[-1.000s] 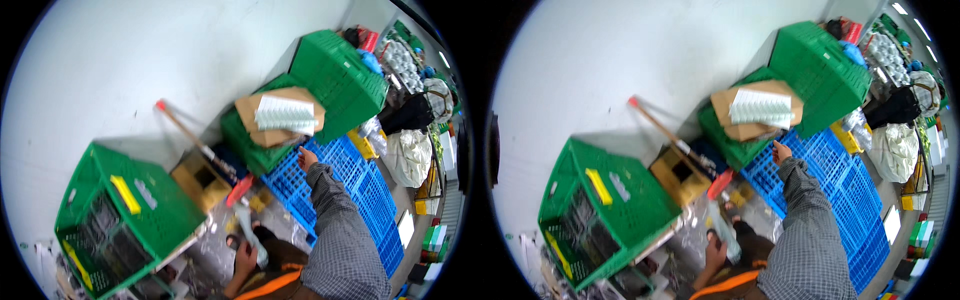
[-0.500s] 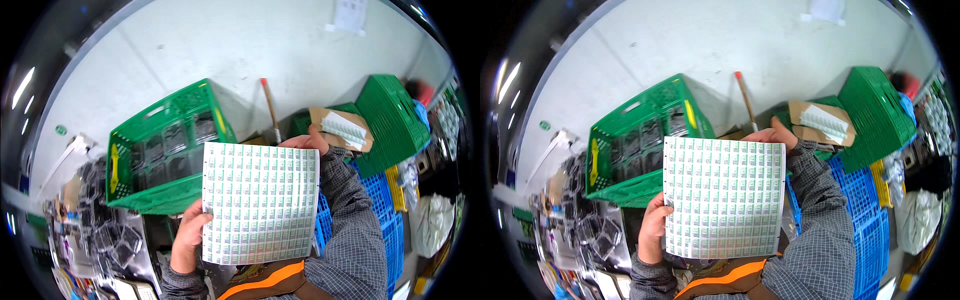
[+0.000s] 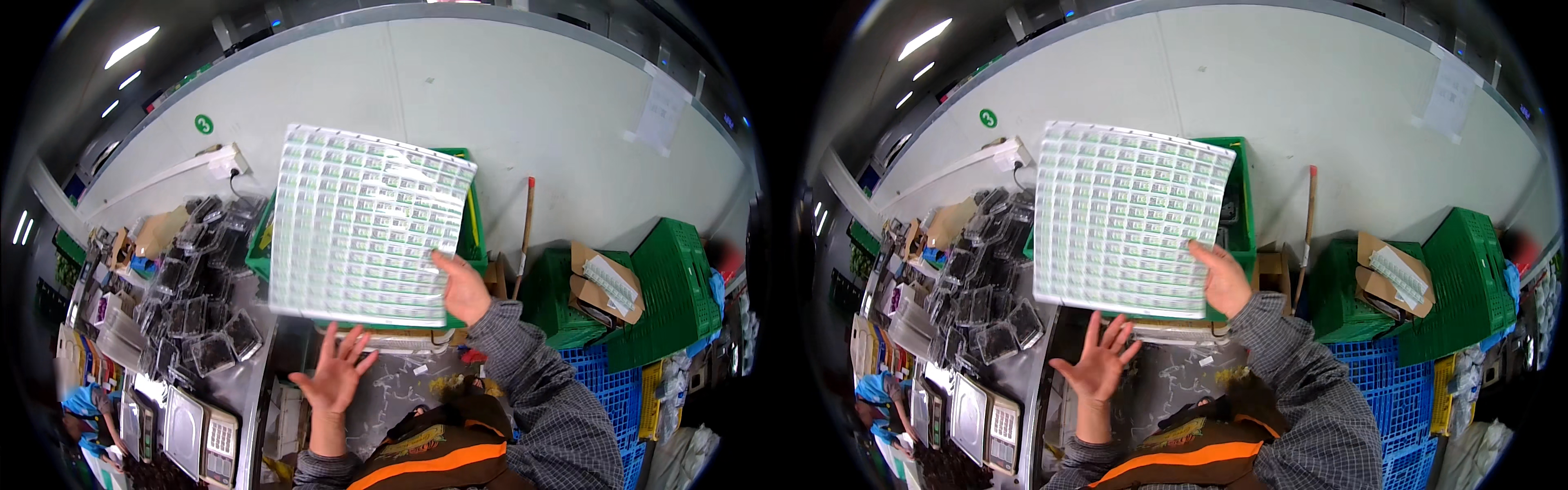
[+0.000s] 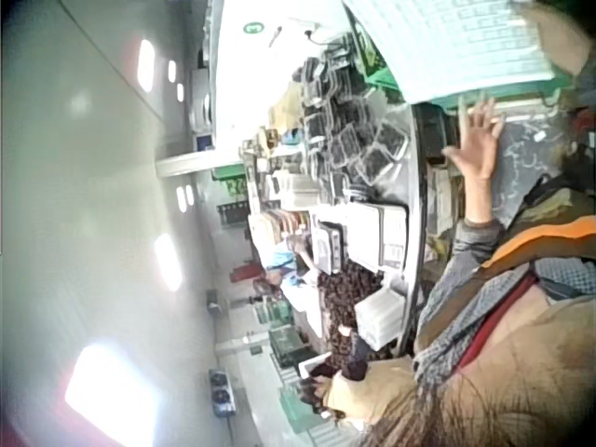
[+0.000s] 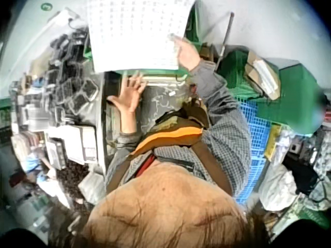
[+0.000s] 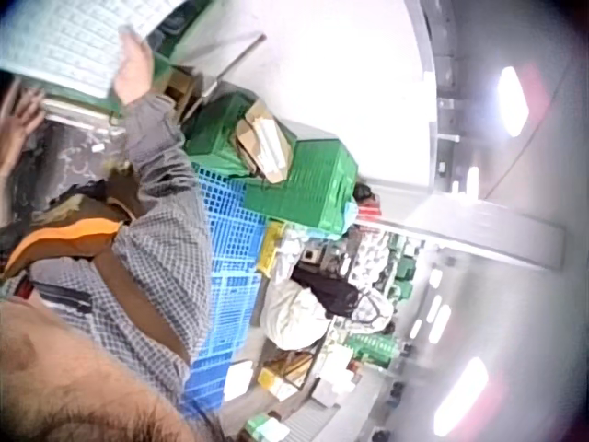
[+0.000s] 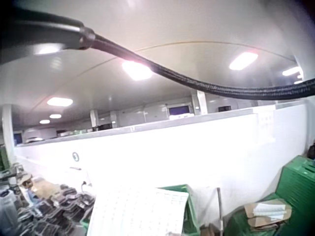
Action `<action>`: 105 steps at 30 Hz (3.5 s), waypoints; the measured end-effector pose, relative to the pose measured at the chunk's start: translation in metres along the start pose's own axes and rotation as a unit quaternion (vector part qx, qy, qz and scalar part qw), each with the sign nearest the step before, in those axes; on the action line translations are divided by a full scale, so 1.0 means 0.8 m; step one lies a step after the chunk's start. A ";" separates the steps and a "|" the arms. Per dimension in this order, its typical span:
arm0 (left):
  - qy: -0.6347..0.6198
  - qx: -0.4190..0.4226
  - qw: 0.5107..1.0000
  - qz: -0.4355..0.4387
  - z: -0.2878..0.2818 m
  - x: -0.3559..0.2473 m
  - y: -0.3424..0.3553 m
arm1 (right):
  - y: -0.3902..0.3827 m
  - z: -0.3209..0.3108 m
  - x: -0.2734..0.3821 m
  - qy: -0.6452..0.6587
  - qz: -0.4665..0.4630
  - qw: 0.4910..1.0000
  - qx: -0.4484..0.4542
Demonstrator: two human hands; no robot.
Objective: The person transfers plastic containers of food into a green crate, peels labels from a sheet and attaches them to the container lids, and then moves the loaded crate onto a pallet.
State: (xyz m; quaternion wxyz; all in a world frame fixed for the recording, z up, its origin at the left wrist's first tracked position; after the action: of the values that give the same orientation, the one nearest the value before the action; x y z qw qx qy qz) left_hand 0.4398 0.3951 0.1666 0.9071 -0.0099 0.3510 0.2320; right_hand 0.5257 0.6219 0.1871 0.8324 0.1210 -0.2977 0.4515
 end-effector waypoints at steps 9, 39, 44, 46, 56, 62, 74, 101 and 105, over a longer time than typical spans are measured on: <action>0.248 -0.271 0.921 0.128 -0.070 -0.026 0.039 | 0.022 0.015 -0.099 -0.038 -0.010 0.998 -0.053; 0.515 -0.168 0.815 0.205 -0.046 -0.324 0.191 | 0.322 0.252 0.052 -0.707 -0.069 0.563 0.423; 0.364 -0.466 0.754 0.286 -0.229 -0.307 0.057 | 0.386 0.146 0.004 -0.501 0.080 0.837 0.205; 0.277 -0.470 0.811 0.209 -0.272 -0.211 0.058 | 0.389 0.110 -0.011 -0.417 0.091 0.892 0.149; 0.193 -0.444 0.865 0.132 -0.237 -0.107 0.122 | 0.343 0.022 -0.080 -0.344 0.154 0.926 0.024; 0.311 -0.420 0.834 0.176 -0.211 -0.163 0.118 | 0.324 0.049 -0.045 -0.447 0.046 0.891 0.065; 0.334 -0.392 0.838 0.182 -0.207 -0.177 0.121 | 0.349 -0.032 -0.060 -0.625 0.161 0.755 0.115; 0.313 -0.447 0.827 0.137 -0.237 -0.216 0.098 | 0.330 0.048 -0.075 -0.391 0.095 0.897 0.181; 0.341 -0.398 0.832 0.180 -0.200 -0.253 0.102 | 0.316 0.106 -0.049 -0.405 0.078 0.889 0.199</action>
State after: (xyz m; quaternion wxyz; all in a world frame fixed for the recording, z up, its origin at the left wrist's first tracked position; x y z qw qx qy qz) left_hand 0.1730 0.3548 0.1876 0.5896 -0.3853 0.5112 0.4926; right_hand 0.2688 0.6977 0.2134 0.5608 0.4324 -0.5212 0.4763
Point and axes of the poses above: each hand's wrist, its own y-axis towards the middle knuckle, its own z-axis out of the palm, x = y × z, the point moved 10 cm from there along y, towards the middle knuckle, and after that the axes turned 2 degrees about -x, right-handed, at the moved point
